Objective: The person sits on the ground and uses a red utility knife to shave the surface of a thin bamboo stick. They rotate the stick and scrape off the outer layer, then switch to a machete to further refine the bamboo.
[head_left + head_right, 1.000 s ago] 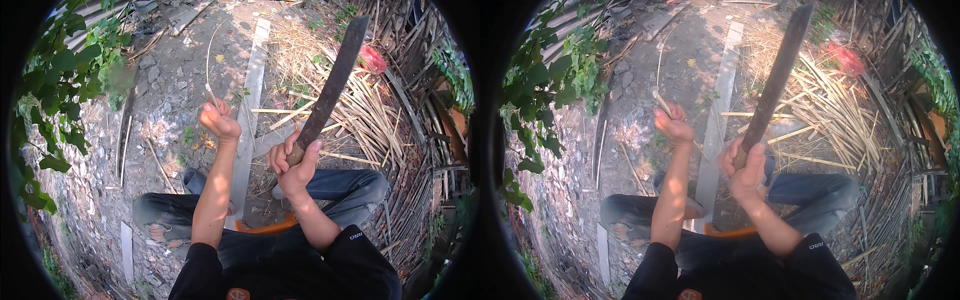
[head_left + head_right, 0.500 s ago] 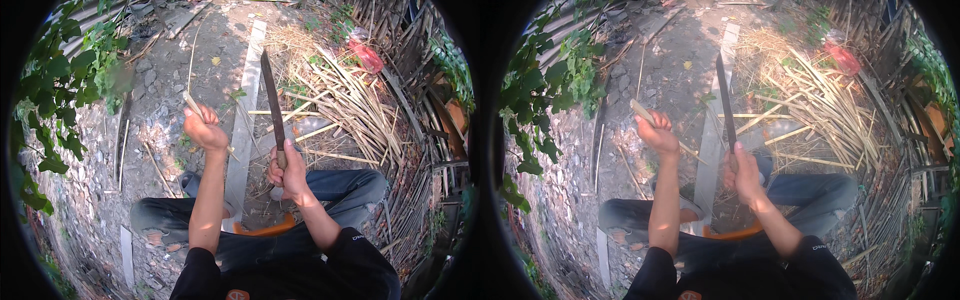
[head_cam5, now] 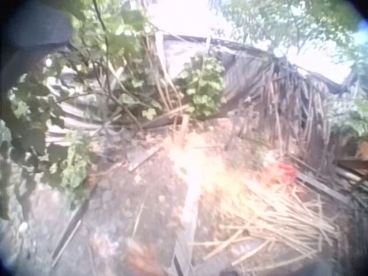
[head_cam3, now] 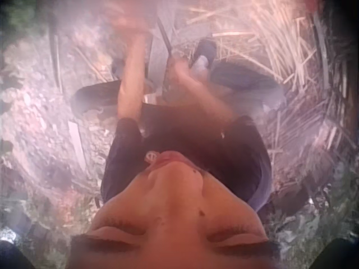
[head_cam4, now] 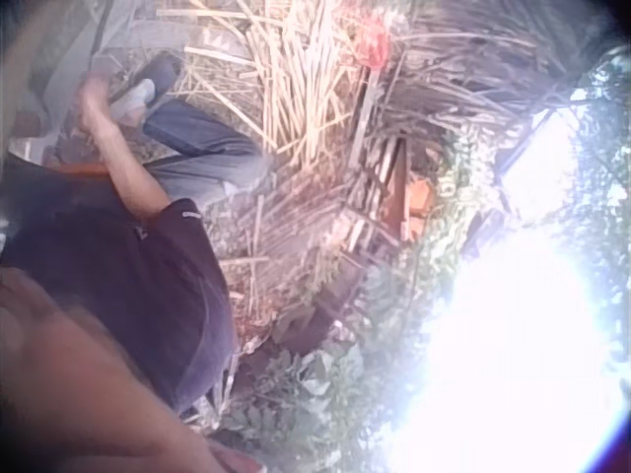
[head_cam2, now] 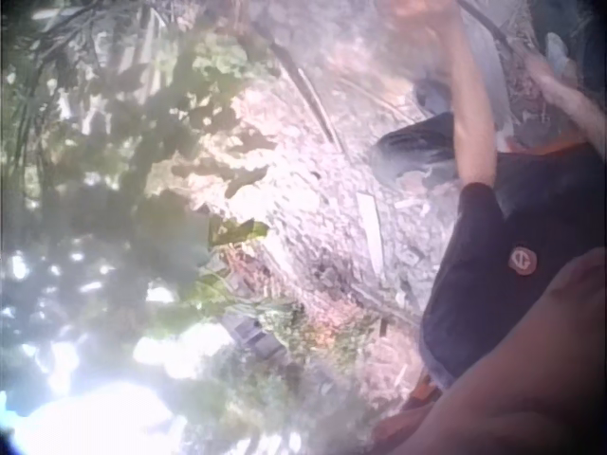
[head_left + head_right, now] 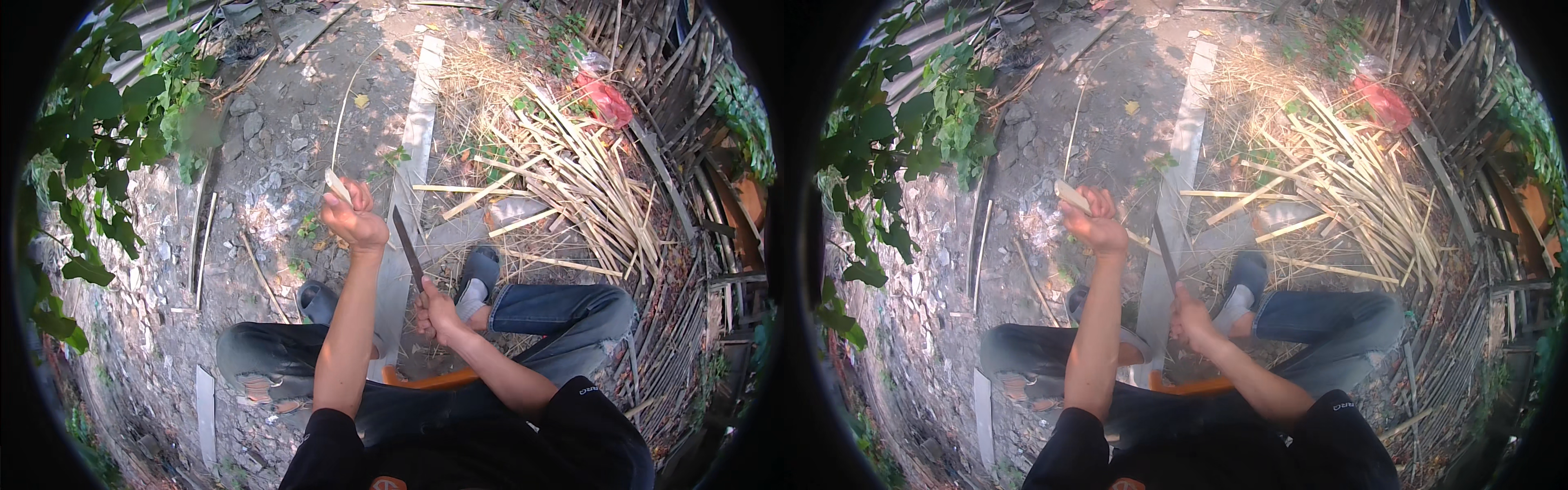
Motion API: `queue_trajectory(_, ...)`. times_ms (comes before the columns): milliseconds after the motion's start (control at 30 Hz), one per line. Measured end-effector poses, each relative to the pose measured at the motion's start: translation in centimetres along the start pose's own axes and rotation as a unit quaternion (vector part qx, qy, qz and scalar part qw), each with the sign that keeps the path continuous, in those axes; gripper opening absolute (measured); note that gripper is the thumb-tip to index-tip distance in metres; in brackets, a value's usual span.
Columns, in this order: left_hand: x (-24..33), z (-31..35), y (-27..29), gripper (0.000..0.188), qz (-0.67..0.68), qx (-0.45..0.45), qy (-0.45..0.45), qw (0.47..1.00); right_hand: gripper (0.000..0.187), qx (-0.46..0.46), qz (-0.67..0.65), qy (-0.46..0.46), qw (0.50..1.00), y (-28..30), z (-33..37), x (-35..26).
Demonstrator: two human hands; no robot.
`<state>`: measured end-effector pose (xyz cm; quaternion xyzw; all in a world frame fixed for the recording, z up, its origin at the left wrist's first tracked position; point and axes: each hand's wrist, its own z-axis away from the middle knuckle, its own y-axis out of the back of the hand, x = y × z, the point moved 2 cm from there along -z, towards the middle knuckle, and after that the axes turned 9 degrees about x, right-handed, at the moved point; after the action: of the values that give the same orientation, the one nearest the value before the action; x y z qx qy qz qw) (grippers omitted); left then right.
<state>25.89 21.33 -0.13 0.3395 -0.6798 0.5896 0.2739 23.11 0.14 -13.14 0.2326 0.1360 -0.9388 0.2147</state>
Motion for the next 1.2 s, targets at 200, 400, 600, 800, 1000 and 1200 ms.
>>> queue_trajectory(200, 0.3, 0.2, 1.1, 0.064, -0.023, -0.020, 0.007, 1.000, 0.056, -0.078, -0.075, 0.364, 0.925, -2.5, 10.1, -13.2)
queue_trajectory(400, -0.1, 0.9, 1.8, 0.059, -0.023, -0.070, -0.026, 0.997, 0.058, -0.124, -0.164, 0.610, 0.765, -2.7, 10.5, -10.5)
queue_trajectory(600, -0.2, 0.9, 1.0, 0.057, -0.090, -0.085, -0.069, 0.990, 0.052, -0.007, 0.108, 0.124, 0.986, 1.5, 1.4, 3.5)
queue_trajectory(800, 0.0, 0.8, 0.6, 0.056, 0.005, -0.085, -0.063, 0.994, 0.057, -0.105, -0.114, 0.358, 0.921, -3.5, 11.1, -13.1)
queue_trajectory(1000, 0.0, 0.1, 1.4, 0.054, -0.009, -0.069, -0.060, 0.996, 0.040, -0.161, -0.259, 0.605, 0.736, -3.8, 16.0, -17.0)
queue_trajectory(1200, -0.8, 0.2, 1.1, 0.050, 0.004, -0.067, -0.030, 0.997, 0.017, 0.008, 0.156, 0.093, 0.983, 0.8, -1.5, 2.8)
